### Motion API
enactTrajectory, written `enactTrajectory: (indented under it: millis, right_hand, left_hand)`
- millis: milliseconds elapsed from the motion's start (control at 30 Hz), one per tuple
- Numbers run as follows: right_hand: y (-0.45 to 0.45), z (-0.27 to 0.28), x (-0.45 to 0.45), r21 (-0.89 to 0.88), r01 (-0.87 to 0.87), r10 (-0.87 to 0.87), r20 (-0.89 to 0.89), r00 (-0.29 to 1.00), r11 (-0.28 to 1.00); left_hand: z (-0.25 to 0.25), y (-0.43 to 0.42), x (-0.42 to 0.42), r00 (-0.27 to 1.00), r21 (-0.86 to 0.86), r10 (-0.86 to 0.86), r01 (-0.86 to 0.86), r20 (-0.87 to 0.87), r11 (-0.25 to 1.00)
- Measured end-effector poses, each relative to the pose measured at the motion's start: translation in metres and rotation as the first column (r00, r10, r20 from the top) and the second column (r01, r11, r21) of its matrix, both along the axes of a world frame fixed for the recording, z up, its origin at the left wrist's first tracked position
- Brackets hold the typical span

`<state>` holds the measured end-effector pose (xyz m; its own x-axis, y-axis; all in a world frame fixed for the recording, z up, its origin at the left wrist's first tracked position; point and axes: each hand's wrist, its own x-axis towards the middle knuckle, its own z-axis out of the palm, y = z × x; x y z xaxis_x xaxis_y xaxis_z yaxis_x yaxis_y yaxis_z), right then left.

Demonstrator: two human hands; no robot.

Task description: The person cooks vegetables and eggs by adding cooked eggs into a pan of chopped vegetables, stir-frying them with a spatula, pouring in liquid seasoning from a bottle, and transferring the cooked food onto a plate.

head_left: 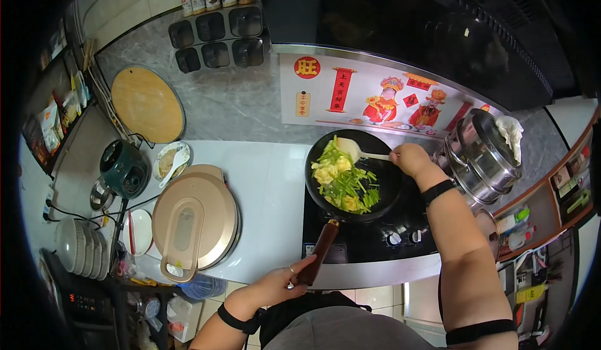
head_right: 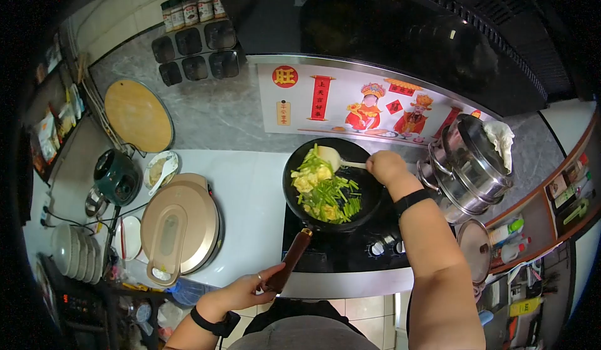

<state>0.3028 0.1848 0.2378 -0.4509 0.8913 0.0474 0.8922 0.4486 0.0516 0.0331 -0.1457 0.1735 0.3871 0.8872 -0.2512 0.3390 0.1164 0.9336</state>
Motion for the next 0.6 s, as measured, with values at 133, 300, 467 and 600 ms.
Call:
enactTrajectory:
  millis: [133,300,467,600]
  right_hand:
    - [-0.030,0.038,-0.009,-0.011,-0.258,0.256,-0.104,0.961,0.966]
    - [-0.066,0.099,0.019,0.002,-0.554,0.551,0.105,0.828,0.832]
    - [-0.102,0.088,0.025,-0.100,-0.442,0.453,0.213,0.866,0.892]
    - [-0.089,0.053,0.017,0.077,-0.262,0.236,0.249,0.939,0.962]
  left_hand:
    - [0.004,0.001,0.000,1.000,-0.011,-0.014,0.013,-0.018,1.000]
    - [0.003,0.002,0.000,1.000,-0.012,-0.016,0.016,-0.017,1.000]
    - [0.007,0.002,0.001,1.000,-0.062,-0.021,0.022,0.008,0.998]
    - [0.003,0.003,-0.001,0.997,-0.069,-0.040,0.036,-0.061,0.997]
